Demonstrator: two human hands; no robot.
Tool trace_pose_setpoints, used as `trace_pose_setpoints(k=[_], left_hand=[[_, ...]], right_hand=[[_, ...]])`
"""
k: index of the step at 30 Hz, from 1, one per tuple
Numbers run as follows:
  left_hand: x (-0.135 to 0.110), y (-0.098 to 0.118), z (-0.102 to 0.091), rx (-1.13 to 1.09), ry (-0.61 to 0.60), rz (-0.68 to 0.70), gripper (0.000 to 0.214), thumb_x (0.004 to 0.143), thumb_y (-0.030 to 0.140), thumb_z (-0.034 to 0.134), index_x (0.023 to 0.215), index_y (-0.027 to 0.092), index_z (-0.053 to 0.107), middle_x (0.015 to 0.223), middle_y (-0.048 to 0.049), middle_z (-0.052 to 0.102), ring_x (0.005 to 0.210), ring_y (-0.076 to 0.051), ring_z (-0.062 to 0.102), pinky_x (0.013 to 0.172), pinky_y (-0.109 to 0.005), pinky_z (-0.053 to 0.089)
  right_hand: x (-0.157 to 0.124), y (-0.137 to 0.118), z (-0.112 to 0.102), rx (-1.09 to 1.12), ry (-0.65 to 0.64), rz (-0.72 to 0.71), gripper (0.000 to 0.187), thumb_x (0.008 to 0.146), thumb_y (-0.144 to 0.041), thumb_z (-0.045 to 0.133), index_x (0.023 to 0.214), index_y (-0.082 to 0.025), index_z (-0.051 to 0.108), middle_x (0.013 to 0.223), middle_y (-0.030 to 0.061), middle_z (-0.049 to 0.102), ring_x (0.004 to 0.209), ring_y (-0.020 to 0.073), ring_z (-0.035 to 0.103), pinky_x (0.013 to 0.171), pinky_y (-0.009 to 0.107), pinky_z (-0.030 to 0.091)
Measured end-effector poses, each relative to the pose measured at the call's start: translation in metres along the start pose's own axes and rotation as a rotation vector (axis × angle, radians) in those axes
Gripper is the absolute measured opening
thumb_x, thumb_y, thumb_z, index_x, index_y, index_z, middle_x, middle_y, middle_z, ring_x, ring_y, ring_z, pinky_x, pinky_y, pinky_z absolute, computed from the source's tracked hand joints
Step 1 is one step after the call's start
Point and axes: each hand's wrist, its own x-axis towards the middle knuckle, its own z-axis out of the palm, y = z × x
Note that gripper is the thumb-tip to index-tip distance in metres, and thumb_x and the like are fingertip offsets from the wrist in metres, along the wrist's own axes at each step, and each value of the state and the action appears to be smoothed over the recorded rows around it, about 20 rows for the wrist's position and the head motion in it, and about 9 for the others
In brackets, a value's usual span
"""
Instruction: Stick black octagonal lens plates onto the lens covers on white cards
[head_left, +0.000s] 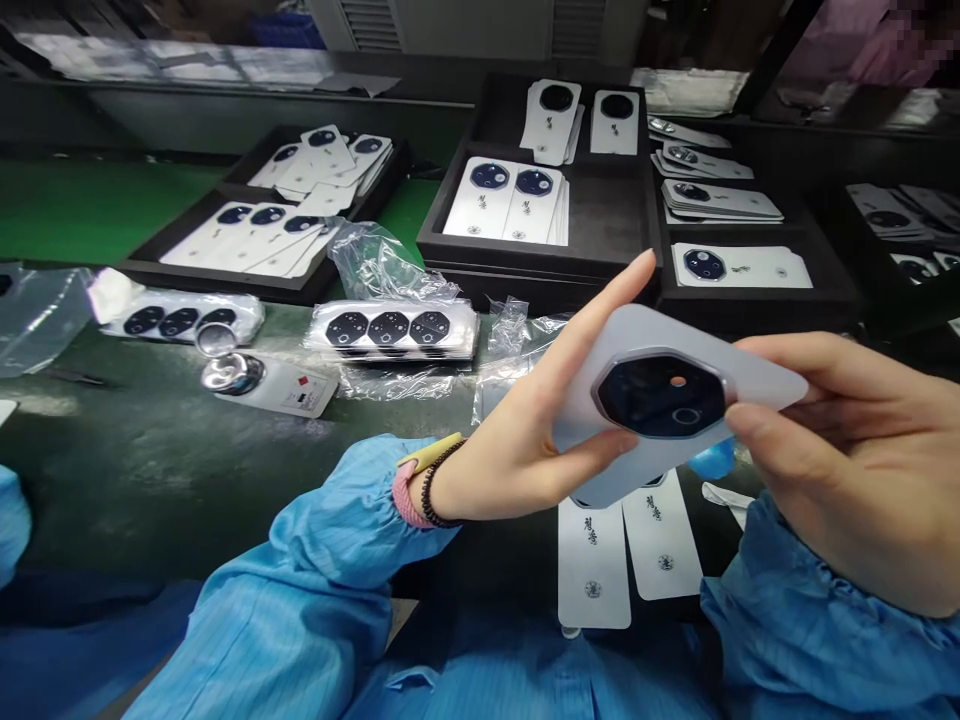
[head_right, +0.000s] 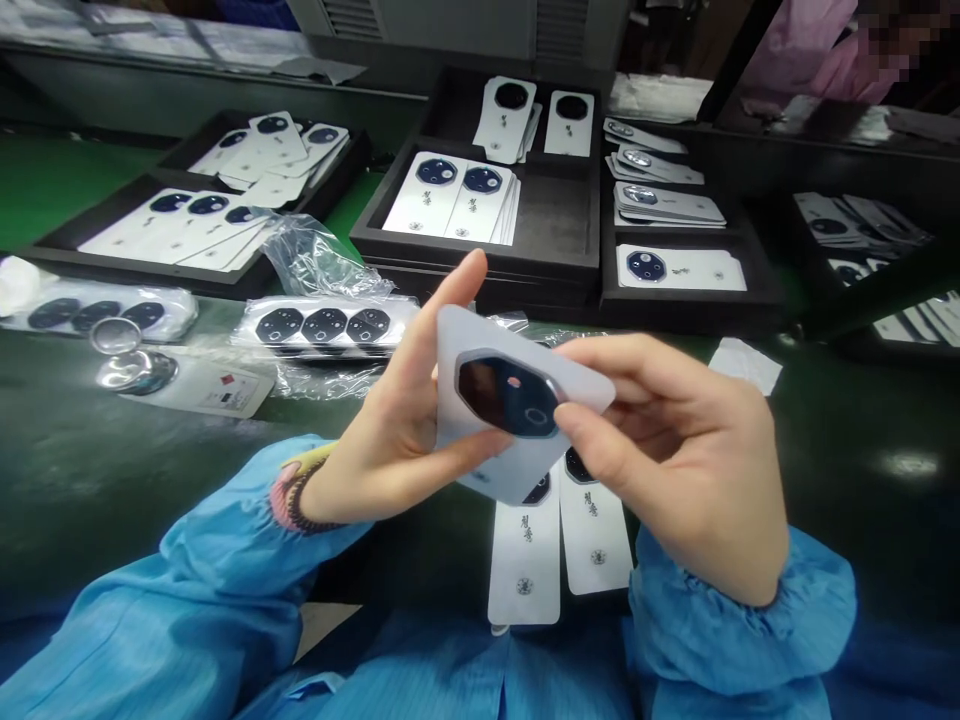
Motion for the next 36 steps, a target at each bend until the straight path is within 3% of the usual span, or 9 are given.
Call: trace_pose_setpoints(k=[4,7,10,14,17,22,29,32,36], left_hand=[[-0.001,-0.005,0.002,-0.098,-0.181,-0.057,0.081,0.078,0.014,0.070,0.144,0.039,0.031,0.149,0.0022,0.038,0.112,-0.028,0.062,0.080,-0.030,0.061],[-0.004,-0.006,0.004,-0.146,-0.124,-0.077,0.075,0.077,0.017,0.073,0.141,0.038,0.038,0.144,0.0015,0.045,0.111,-0.027,0.064,0.081,-0.028,0.060],[-0.006,-0.007,0.006,-0.184,-0.077,-0.127,0.066,0.078,0.026,0.074,0.137,0.031,0.045,0.119,-0.0004,0.064,0.110,-0.027,0.064,0.083,-0.029,0.059],[-0.006,-0.008,0.007,-0.173,-0.062,-0.134,0.063,0.078,0.031,0.076,0.134,0.027,0.047,0.098,0.0001,0.069,0.111,-0.030,0.063,0.087,-0.037,0.057],[-0.006,-0.009,0.006,-0.120,-0.094,-0.086,0.067,0.078,0.028,0.075,0.137,0.029,0.043,0.100,0.0004,0.068,0.111,-0.030,0.063,0.089,-0.041,0.056],[-0.007,-0.008,0.005,-0.013,-0.184,0.014,0.075,0.086,0.018,0.063,0.148,0.033,0.022,0.113,-0.0024,0.065,0.110,-0.028,0.064,0.090,-0.039,0.057],[-0.005,-0.003,0.007,0.012,-0.229,0.041,0.080,0.087,0.014,0.060,0.149,0.037,0.015,0.132,-0.0032,0.056,0.129,-0.033,0.048,0.100,-0.046,0.053],[-0.005,-0.003,0.007,0.051,-0.223,0.036,0.077,0.089,0.019,0.060,0.149,0.037,0.015,0.139,-0.0039,0.050,0.131,-0.035,0.045,0.098,-0.046,0.053],[-0.005,-0.006,0.008,0.063,-0.220,0.048,0.077,0.088,0.021,0.060,0.149,0.035,0.015,0.135,-0.0048,0.053,0.123,-0.034,0.054,0.091,-0.043,0.057]], right_hand=[[-0.008,-0.007,0.003,-0.095,0.071,-0.081,0.038,0.078,-0.009,0.066,0.099,-0.041,0.070,0.092,-0.0140,0.073,0.085,0.0113,0.071,0.074,0.018,0.063],[-0.010,-0.008,0.005,-0.171,0.083,-0.136,0.036,0.079,-0.011,0.067,0.101,-0.040,0.069,0.091,-0.0157,0.073,0.082,0.0091,0.071,0.072,0.015,0.063],[-0.012,-0.007,0.005,-0.204,0.098,-0.177,0.034,0.080,-0.012,0.066,0.102,-0.038,0.069,0.091,-0.0159,0.073,0.078,0.0074,0.071,0.068,0.013,0.062],[-0.013,-0.006,0.006,-0.223,0.120,-0.207,0.035,0.081,-0.011,0.065,0.103,-0.038,0.069,0.091,-0.0153,0.074,0.076,0.0077,0.071,0.065,0.014,0.062],[-0.013,-0.008,0.008,-0.282,0.151,-0.228,0.032,0.080,-0.012,0.066,0.100,-0.037,0.070,0.088,-0.0139,0.074,0.069,0.0072,0.070,0.054,0.013,0.060],[-0.012,-0.009,0.009,-0.391,0.191,-0.258,0.023,0.080,-0.014,0.068,0.095,-0.032,0.070,0.079,-0.0110,0.074,0.043,0.0052,0.059,0.028,0.017,0.042],[-0.015,-0.009,0.009,-0.426,0.195,-0.223,0.025,0.080,-0.013,0.066,0.093,-0.034,0.070,0.074,-0.0095,0.073,0.037,0.0074,0.051,0.027,0.023,0.037],[-0.014,-0.007,0.009,-0.396,0.193,-0.227,0.022,0.080,-0.013,0.066,0.092,-0.032,0.069,0.076,-0.0086,0.073,0.043,0.0085,0.057,0.030,0.022,0.041],[-0.010,-0.005,0.008,-0.339,0.177,-0.246,0.021,0.080,-0.016,0.067,0.093,-0.032,0.069,0.081,-0.0073,0.074,0.056,0.0126,0.067,0.040,0.023,0.052]])
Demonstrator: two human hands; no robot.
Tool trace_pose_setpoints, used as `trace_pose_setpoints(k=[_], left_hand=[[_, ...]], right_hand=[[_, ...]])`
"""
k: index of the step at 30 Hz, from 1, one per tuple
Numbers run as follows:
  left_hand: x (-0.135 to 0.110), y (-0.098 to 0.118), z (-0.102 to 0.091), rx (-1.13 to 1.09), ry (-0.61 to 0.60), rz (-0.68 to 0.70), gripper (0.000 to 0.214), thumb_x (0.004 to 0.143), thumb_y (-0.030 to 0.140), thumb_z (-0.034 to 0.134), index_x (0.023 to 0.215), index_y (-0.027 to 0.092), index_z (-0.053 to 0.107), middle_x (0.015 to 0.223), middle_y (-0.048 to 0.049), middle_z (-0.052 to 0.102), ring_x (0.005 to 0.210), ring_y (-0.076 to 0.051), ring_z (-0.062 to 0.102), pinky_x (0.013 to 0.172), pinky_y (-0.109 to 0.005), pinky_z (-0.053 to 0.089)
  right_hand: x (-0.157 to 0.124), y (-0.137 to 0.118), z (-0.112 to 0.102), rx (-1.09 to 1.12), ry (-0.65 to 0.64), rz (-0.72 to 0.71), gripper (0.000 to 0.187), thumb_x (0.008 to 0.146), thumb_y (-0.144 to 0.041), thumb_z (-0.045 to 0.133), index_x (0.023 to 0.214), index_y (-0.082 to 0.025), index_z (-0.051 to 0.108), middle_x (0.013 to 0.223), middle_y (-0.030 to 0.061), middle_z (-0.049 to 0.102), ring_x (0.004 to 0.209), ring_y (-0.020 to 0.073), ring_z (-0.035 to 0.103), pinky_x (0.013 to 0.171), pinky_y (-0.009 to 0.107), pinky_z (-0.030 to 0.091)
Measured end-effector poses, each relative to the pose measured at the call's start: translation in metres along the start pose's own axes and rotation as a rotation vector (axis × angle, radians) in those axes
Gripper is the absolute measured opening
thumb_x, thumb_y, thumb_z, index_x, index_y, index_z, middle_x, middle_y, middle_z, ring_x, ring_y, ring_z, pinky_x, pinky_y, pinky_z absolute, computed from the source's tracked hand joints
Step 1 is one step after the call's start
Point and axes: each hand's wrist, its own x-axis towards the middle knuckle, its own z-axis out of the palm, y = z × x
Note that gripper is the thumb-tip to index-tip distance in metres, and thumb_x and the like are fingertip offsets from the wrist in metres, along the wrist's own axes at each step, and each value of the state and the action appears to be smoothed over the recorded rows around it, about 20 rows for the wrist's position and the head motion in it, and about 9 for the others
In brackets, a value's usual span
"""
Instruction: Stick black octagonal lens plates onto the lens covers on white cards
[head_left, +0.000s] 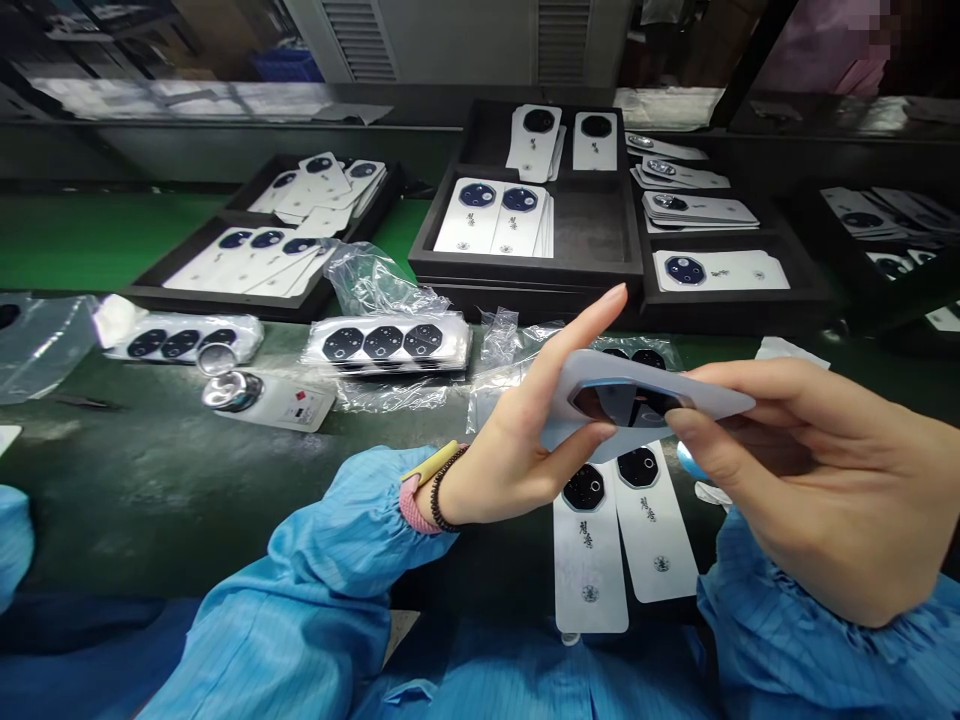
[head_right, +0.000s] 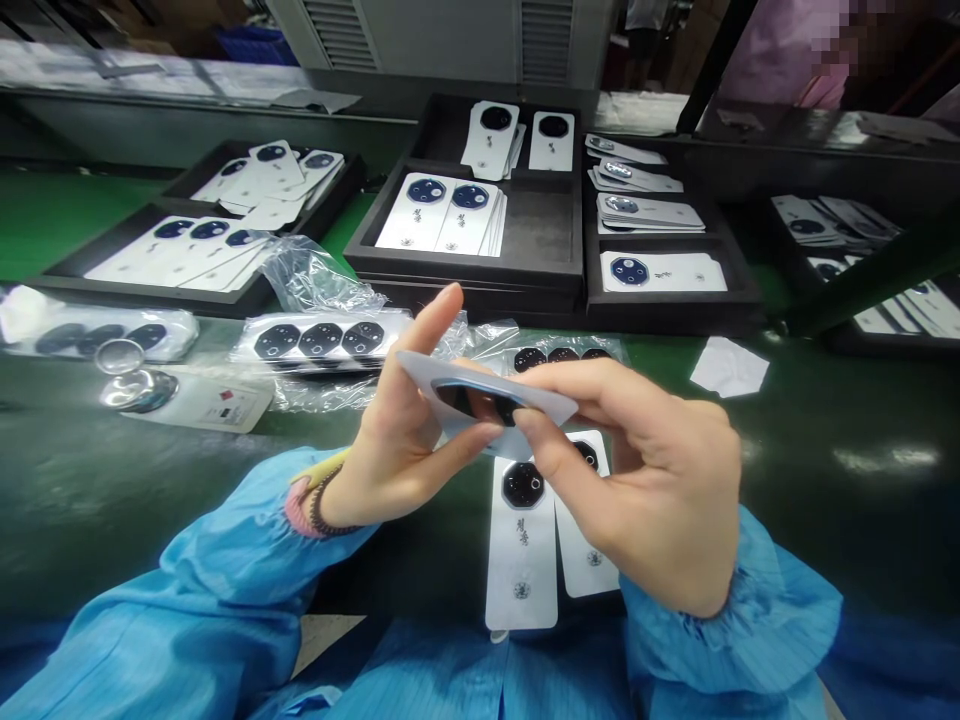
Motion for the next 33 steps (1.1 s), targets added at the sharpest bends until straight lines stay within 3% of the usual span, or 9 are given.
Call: trace_pose_setpoints(k=[3,7,12,18,21,24,28,31,33], left_hand=[[0.000,-0.002,0.001,-0.012,0.015,0.031,0.079,0.085,0.018,0.064,0.148,0.035,0.019,0.124,-0.0050,0.060,0.117,-0.032,0.059,0.084,-0.038,0.059],[0.000,-0.002,0.002,-0.030,0.026,0.054,0.080,0.083,0.012,0.064,0.147,0.036,0.022,0.110,-0.0017,0.065,0.111,-0.028,0.063,0.078,-0.032,0.060],[-0.002,-0.001,0.002,-0.007,0.027,0.054,0.080,0.084,0.014,0.064,0.148,0.034,0.020,0.107,-0.0014,0.066,0.109,-0.028,0.064,0.086,-0.038,0.058],[0.001,0.003,0.002,-0.012,0.036,0.061,0.079,0.083,0.009,0.063,0.147,0.033,0.025,0.106,-0.0015,0.066,0.105,-0.025,0.066,0.084,-0.033,0.058],[0.003,0.011,-0.003,-0.035,0.042,0.053,0.065,0.084,0.013,0.062,0.142,0.028,0.037,0.112,-0.0047,0.066,0.099,-0.024,0.067,0.082,-0.033,0.059],[0.005,0.020,-0.008,-0.035,0.136,0.064,0.032,0.086,0.016,0.061,0.118,0.019,0.063,0.101,-0.0077,0.070,0.092,-0.022,0.068,0.081,-0.031,0.058],[0.003,0.026,-0.010,-0.048,0.240,0.031,0.019,0.084,0.006,0.060,0.095,0.017,0.070,0.085,-0.0051,0.072,0.081,-0.017,0.068,0.073,-0.026,0.058],[0.001,0.027,-0.008,-0.069,0.255,0.003,0.021,0.084,0.004,0.060,0.096,0.019,0.069,0.085,-0.0044,0.072,0.080,-0.017,0.068,0.072,-0.027,0.058],[0.001,0.026,-0.007,-0.063,0.264,0.018,0.019,0.084,0.006,0.061,0.096,0.019,0.069,0.085,-0.0044,0.073,0.080,-0.016,0.068,0.072,-0.027,0.058]], right_hand=[[0.001,0.000,0.000,0.008,0.006,-0.002,0.021,0.081,-0.018,0.068,0.094,-0.034,0.069,0.082,-0.0066,0.074,0.058,0.0143,0.068,0.042,0.025,0.054],[0.000,-0.001,0.000,-0.029,0.026,0.006,0.018,0.081,-0.019,0.068,0.090,-0.034,0.070,0.078,-0.0075,0.074,0.047,0.0116,0.061,0.032,0.025,0.045],[-0.001,-0.002,0.002,-0.035,0.020,0.003,0.015,0.081,-0.018,0.068,0.089,-0.030,0.071,0.076,-0.0093,0.074,0.040,0.0076,0.054,0.028,0.024,0.038],[-0.002,0.000,0.000,-0.035,0.045,0.006,0.018,0.080,-0.018,0.069,0.091,-0.031,0.072,0.077,-0.0096,0.074,0.045,0.0075,0.058,0.030,0.022,0.040],[-0.003,0.000,0.000,-0.059,0.033,-0.023,0.018,0.081,-0.019,0.068,0.091,-0.033,0.072,0.074,-0.0088,0.074,0.040,0.0090,0.056,0.026,0.024,0.036],[-0.004,-0.002,0.003,-0.119,0.027,-0.022,0.017,0.081,-0.022,0.066,0.090,-0.035,0.072,0.069,-0.0096,0.072,0.040,0.0116,0.058,0.024,0.026,0.035],[-0.007,-0.001,0.004,-0.135,-0.021,-0.007,0.013,0.086,-0.030,0.058,0.090,-0.033,0.070,0.072,-0.0083,0.073,0.045,0.0121,0.062,0.027,0.025,0.042],[-0.004,0.009,-0.008,-0.062,-0.188,-0.011,0.023,0.087,-0.026,0.054,0.102,-0.035,0.068,0.084,-0.0084,0.075,0.039,0.0087,0.057,0.029,0.023,0.047],[-0.001,0.017,-0.018,0.041,-0.476,-0.073,0.049,0.081,-0.013,0.057,0.122,-0.039,0.059,0.100,-0.0096,0.074,0.041,0.0064,0.058,0.033,0.019,0.052]])
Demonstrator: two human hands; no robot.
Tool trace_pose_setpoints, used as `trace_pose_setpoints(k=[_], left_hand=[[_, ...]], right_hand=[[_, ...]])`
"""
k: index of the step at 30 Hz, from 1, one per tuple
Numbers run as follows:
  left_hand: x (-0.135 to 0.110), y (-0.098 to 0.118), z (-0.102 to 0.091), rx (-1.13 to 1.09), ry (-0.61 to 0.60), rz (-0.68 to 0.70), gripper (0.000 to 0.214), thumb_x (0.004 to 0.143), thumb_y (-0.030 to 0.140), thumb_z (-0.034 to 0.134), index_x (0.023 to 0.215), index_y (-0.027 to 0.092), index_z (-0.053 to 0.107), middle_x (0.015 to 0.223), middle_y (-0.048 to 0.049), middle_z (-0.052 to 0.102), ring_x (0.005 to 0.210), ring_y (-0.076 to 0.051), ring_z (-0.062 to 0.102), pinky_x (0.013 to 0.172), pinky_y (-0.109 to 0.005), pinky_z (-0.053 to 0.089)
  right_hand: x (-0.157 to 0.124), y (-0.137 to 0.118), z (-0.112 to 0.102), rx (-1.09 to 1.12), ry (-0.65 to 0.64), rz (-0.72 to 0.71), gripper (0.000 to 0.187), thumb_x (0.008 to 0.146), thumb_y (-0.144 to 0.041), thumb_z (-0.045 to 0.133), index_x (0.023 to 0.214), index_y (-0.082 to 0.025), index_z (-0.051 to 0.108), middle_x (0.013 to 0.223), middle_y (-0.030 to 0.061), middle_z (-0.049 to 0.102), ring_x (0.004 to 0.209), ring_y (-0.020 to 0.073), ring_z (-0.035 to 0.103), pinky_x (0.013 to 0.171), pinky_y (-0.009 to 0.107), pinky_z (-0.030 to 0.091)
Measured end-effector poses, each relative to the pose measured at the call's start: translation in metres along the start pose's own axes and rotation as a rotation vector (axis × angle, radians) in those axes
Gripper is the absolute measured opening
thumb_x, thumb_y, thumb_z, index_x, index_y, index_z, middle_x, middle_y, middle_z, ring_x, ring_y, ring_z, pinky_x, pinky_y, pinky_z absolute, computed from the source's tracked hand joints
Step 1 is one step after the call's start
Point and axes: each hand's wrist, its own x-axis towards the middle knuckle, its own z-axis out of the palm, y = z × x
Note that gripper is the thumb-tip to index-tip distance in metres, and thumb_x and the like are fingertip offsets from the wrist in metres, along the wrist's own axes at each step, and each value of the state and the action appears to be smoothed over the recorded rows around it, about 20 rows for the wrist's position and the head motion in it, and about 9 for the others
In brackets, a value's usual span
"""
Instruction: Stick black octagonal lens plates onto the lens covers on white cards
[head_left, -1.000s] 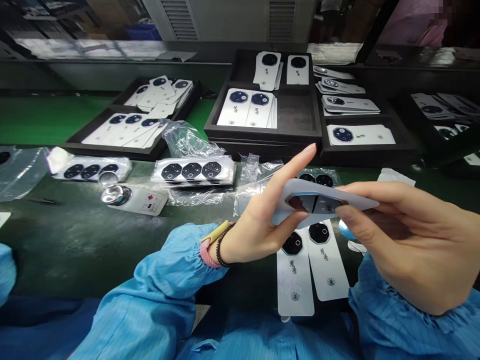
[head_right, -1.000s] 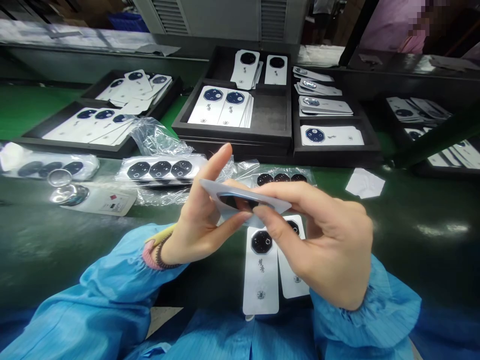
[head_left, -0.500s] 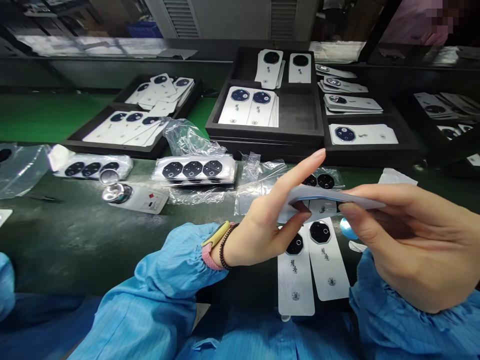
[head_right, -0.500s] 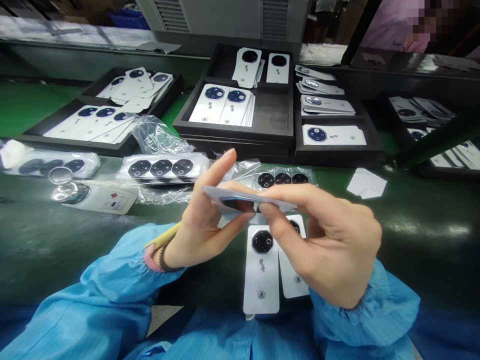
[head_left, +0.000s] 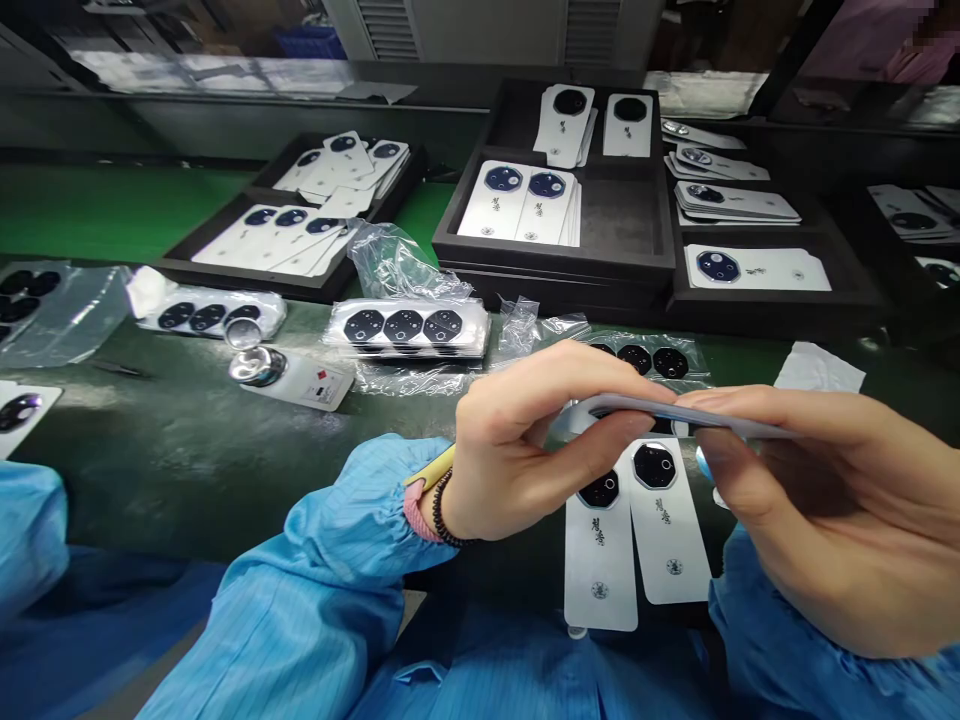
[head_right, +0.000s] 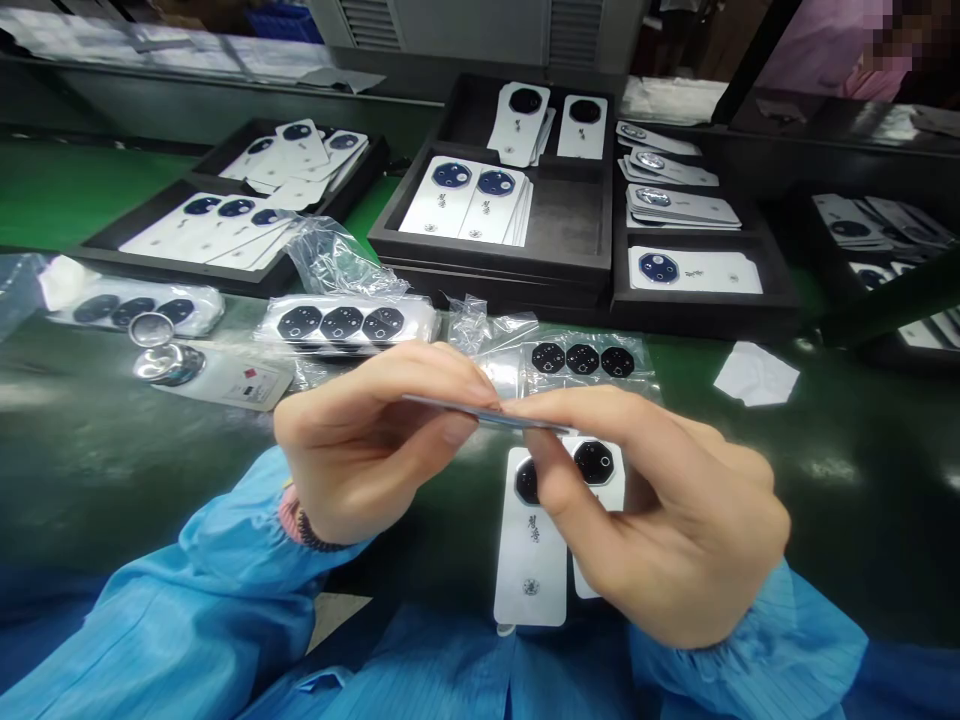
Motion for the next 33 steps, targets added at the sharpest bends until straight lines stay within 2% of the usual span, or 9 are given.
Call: trace_pose_setpoints(k=[3,7,12,16,18,21,22,27,33], left_hand=[[0.000,-0.001,0.000,0.017,0.011,0.008,0.016,0.086,0.008,0.061,0.095,0.019,0.068,0.086,-0.0044,0.073,0.080,-0.015,0.068,0.072,-0.026,0.059],[0.000,-0.002,0.000,0.014,0.010,0.003,0.016,0.085,0.006,0.060,0.093,0.018,0.068,0.085,-0.0056,0.073,0.081,-0.015,0.068,0.073,-0.026,0.058],[0.000,-0.002,0.001,0.029,0.011,0.014,0.018,0.085,0.007,0.060,0.095,0.019,0.068,0.085,-0.0052,0.073,0.080,-0.017,0.068,0.072,-0.028,0.059],[0.000,-0.001,0.001,0.035,0.012,-0.002,0.018,0.085,0.006,0.060,0.093,0.020,0.069,0.084,-0.0051,0.073,0.078,-0.017,0.068,0.071,-0.028,0.059],[0.001,-0.001,0.000,0.027,0.017,-0.018,0.018,0.084,0.006,0.061,0.091,0.020,0.070,0.083,-0.0044,0.073,0.077,-0.016,0.069,0.070,-0.026,0.059],[0.002,-0.003,-0.002,-0.037,0.037,-0.106,0.014,0.082,0.006,0.064,0.086,0.019,0.071,0.083,-0.0030,0.073,0.075,-0.015,0.069,0.067,-0.023,0.059],[0.003,-0.005,-0.002,-0.081,0.052,-0.152,0.012,0.082,0.007,0.066,0.084,0.018,0.071,0.082,-0.0023,0.073,0.074,-0.015,0.069,0.066,-0.022,0.059],[0.005,-0.014,-0.005,-0.335,0.083,-0.374,0.005,0.081,0.024,0.072,0.080,0.019,0.072,0.078,-0.0002,0.073,0.071,-0.016,0.070,0.062,-0.025,0.060],[0.007,-0.018,-0.006,-0.436,0.042,-0.504,0.013,0.079,0.033,0.074,0.078,0.020,0.072,0.077,-0.0003,0.073,0.074,-0.021,0.071,0.063,-0.031,0.060]], right_hand=[[-0.001,0.005,-0.005,-0.020,-0.011,-0.042,0.065,0.078,-0.007,0.058,0.132,-0.043,0.050,0.107,-0.0108,0.072,0.046,0.0070,0.062,0.037,0.018,0.055],[0.000,0.001,0.001,-0.092,0.132,-0.005,0.054,0.081,-0.010,0.059,0.124,-0.042,0.057,0.097,-0.0110,0.074,0.051,0.0096,0.066,0.039,0.019,0.056],[-0.002,0.007,-0.005,-0.073,0.034,-0.015,0.050,0.082,-0.011,0.059,0.123,-0.039,0.059,0.101,-0.0092,0.074,0.064,0.0135,0.072,0.049,0.020,0.061],[-0.002,0.006,-0.002,-0.035,0.050,0.018,0.047,0.081,-0.012,0.060,0.120,-0.039,0.061,0.094,-0.0100,0.075,0.054,0.0107,0.068,0.040,0.019,0.057],[0.002,-0.001,0.008,-0.068,0.170,0.065,0.037,0.082,-0.016,0.062,0.112,-0.037,0.065,0.084,-0.0102,0.075,0.047,0.0091,0.063,0.034,0.019,0.052],[0.010,-0.012,0.025,-0.095,0.496,0.105,0.019,0.080,-0.019,0.069,0.091,-0.034,0.073,0.074,-0.0097,0.074,0.048,0.0090,0.062,0.035,0.020,0.049],[0.012,-0.014,0.029,-0.052,0.525,0.110,0.018,0.079,-0.019,0.070,0.089,-0.034,0.074,0.076,-0.0095,0.074,0.054,0.0099,0.065,0.041,0.020,0.054],[0.012,-0.013,0.032,0.265,0.471,0.183,0.028,0.089,-0.021,0.059,0.105,-0.041,0.070,0.093,-0.0088,0.074,0.083,0.0165,0.072,0.057,0.026,0.062],[0.008,-0.010,0.028,0.287,0.452,0.190,0.031,0.090,-0.018,0.058,0.107,-0.042,0.069,0.094,-0.0076,0.075,0.082,0.0155,0.072,0.057,0.022,0.063]])
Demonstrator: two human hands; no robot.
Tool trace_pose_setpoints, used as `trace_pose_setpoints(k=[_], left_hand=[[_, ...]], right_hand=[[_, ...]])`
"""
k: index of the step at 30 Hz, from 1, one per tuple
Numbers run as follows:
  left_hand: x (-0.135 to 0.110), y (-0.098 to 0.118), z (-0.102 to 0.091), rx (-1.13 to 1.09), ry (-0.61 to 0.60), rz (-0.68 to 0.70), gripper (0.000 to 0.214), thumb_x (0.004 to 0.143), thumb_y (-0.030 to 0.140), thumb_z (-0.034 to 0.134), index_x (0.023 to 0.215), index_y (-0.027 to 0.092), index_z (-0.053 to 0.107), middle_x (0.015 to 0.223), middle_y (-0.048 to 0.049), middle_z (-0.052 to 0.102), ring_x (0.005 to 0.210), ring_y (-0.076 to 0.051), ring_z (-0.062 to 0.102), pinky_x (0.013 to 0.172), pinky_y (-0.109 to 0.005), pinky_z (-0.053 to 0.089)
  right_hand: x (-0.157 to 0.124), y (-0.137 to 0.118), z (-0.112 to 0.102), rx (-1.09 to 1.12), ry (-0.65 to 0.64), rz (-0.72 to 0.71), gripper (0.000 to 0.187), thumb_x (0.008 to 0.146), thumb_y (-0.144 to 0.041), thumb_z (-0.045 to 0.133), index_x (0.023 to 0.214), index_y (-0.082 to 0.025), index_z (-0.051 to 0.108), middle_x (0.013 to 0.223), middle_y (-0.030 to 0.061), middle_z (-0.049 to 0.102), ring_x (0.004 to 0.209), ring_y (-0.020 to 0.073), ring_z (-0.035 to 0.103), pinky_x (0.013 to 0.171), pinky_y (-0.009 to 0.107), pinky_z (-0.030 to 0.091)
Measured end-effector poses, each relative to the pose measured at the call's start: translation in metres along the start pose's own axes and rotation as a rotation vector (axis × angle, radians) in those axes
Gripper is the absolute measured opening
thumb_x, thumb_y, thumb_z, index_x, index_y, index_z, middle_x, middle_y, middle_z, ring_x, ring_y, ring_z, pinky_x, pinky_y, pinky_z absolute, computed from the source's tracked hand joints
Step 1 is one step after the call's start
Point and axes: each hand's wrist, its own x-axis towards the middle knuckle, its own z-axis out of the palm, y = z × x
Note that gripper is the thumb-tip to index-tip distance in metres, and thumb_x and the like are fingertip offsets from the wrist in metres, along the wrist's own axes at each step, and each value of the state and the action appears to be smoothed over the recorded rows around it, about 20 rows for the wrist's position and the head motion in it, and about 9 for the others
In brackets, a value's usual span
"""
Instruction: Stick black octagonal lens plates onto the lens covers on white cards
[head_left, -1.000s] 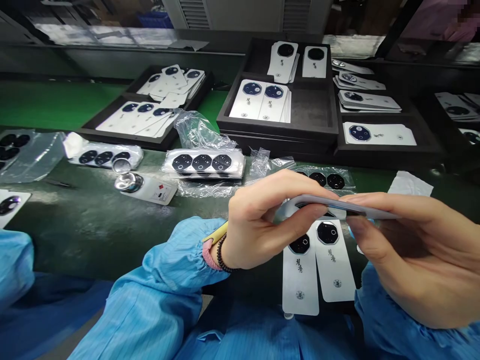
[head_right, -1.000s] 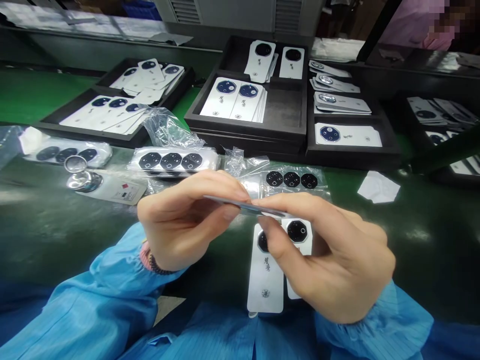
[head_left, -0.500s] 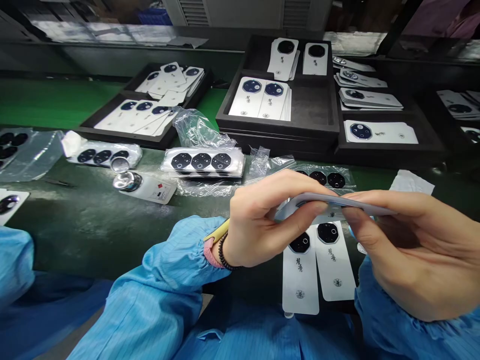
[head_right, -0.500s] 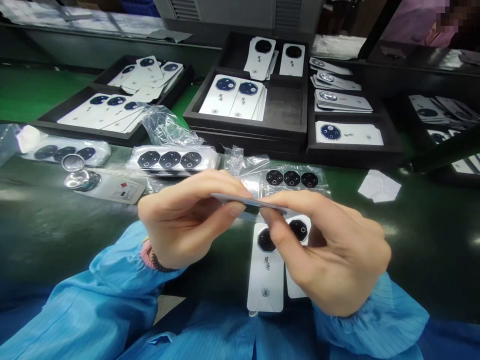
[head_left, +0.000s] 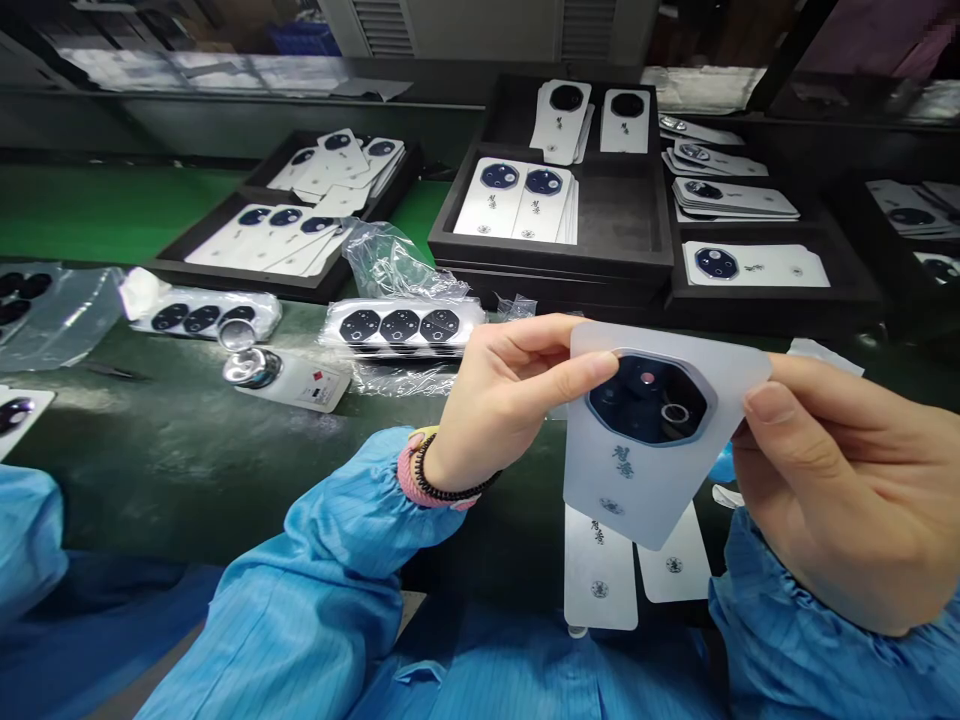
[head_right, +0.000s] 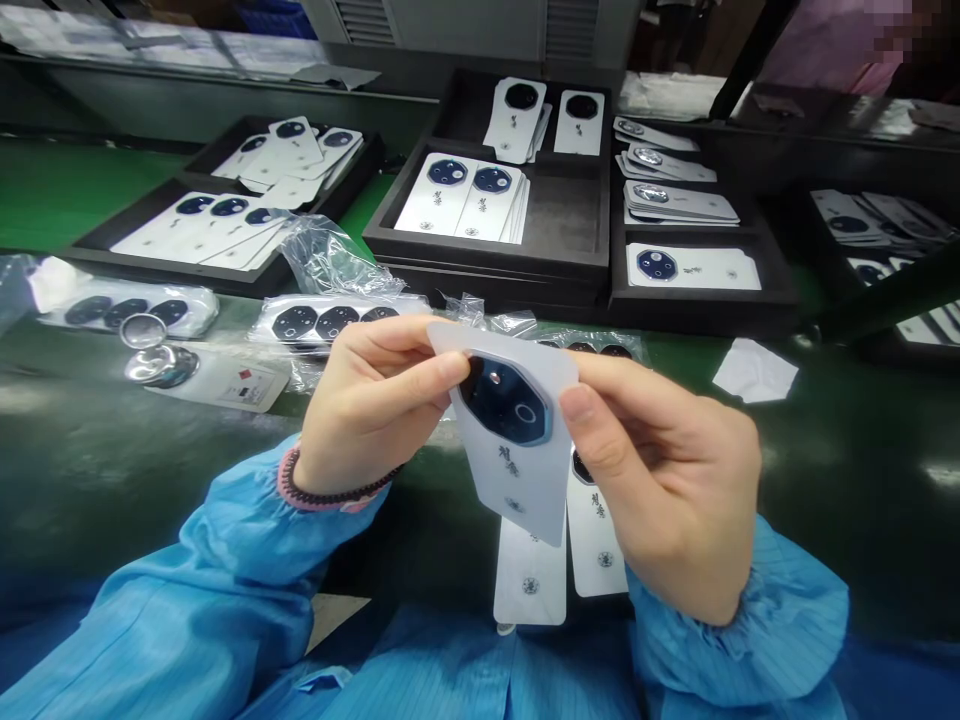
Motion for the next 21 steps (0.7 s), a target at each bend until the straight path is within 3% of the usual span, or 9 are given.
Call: trace_pose_setpoints(k=[12,21], left_hand=[[0.001,0.007,0.007,-0.134,0.051,-0.190,0.015,0.072,0.032,0.079,0.071,0.018,0.074,0.066,0.0008,0.070,0.059,-0.014,0.066,0.048,-0.020,0.052],[0.000,0.008,0.007,-0.081,0.056,-0.159,0.012,0.079,0.028,0.073,0.078,0.017,0.076,0.067,-0.0005,0.069,0.061,-0.015,0.066,0.051,-0.022,0.055]], right_hand=[[0.003,0.000,-0.005,0.038,-0.065,0.071,0.029,0.092,-0.032,0.055,0.115,-0.047,0.062,0.096,-0.0095,0.074,0.087,0.0175,0.072,0.055,0.023,0.064],[0.011,0.007,-0.004,0.055,-0.066,0.105,0.025,0.092,-0.032,0.056,0.112,-0.044,0.066,0.093,-0.0078,0.075,0.089,0.0179,0.072,0.059,0.025,0.064]])
